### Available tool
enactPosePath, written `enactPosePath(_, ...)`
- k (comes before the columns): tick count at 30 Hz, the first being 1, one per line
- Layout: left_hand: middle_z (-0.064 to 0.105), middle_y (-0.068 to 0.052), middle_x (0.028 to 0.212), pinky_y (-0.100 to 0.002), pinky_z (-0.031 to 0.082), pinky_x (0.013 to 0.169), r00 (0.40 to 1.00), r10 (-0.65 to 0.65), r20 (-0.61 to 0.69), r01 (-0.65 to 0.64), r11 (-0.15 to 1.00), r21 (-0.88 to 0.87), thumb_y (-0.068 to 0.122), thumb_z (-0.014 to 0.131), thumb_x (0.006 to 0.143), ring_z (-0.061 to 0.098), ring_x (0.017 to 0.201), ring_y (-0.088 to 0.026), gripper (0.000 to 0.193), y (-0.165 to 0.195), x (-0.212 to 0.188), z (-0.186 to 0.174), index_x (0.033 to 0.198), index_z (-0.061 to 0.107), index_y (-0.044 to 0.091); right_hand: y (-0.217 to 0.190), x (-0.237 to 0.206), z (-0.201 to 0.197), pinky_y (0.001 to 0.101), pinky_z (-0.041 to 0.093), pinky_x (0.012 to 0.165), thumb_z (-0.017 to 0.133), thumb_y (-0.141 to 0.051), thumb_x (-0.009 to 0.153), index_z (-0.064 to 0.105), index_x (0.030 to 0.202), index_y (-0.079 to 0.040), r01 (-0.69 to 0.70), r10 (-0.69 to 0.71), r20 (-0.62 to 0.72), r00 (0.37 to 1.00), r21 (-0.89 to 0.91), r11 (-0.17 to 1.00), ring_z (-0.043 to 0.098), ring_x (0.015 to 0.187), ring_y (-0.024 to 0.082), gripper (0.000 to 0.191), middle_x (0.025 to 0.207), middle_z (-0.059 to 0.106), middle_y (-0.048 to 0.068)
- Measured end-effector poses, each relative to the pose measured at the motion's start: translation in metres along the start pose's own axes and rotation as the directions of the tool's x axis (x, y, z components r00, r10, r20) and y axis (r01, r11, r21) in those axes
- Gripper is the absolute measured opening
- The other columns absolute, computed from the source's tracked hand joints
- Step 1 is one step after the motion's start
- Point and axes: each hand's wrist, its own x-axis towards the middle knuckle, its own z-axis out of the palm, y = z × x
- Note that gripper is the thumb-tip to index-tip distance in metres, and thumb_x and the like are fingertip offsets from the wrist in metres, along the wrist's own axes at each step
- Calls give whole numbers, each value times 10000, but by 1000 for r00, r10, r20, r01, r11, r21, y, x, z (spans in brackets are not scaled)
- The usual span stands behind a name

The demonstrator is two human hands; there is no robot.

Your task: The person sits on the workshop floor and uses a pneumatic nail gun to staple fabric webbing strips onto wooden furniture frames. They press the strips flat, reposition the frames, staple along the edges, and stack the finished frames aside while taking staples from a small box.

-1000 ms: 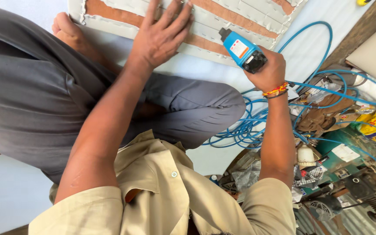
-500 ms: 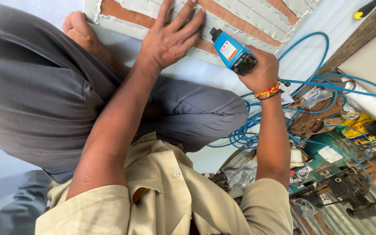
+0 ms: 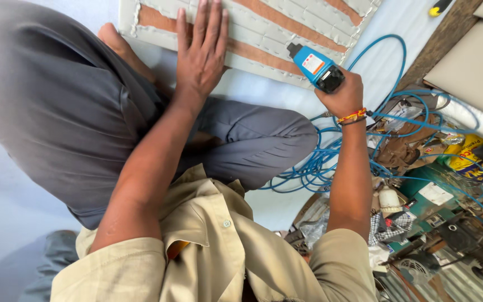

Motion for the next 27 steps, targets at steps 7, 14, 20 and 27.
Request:
enactPosePath(7,161,-171,1714,-650,84,1277,992,-98,84,97,995,17,121,550,1042,96,1634,-339,638,-2,-3,-4,1639,340,40,-20,12,15,402,551,694,808,-108,774,684,977,-7,85,-85,-3,996,10,996,687,809,423,258,822,691,185)
enactPosePath(14,172,-127,1728,-595,71,1311,992,-107,68,109,993,-36,121,539,1085,103,1642,-318,595,-6,-3,-4,1644,344,67,-60,44,34,434,556,695,864,-130,774,717,1025,-50,213,-211,30,977,-85,973,690,830,413,301,867,707,176)
enactPosePath(20,180,-84,1779,-561,62,1329,990,-137,27,137,990,-33,117,514,1107,120,1641,-278,550,-4,-6,7,1638,371,105,-73,58,41,439,550,693,873,-141,771,715,1028,-57,235,-230,61,971,-104,966,690,834,407,313,880,711,169)
enactPosePath(27,194,-80,1774,-553,62,1328,989,-146,28,148,988,-49,136,505,1127,133,1637,-273,528,-3,-4,7,1638,377,106,-74,62,39,437,556,703,873,-132,765,710,1019,-53,231,-222,81,972,-114,966,695,844,405,312,888,715,172)
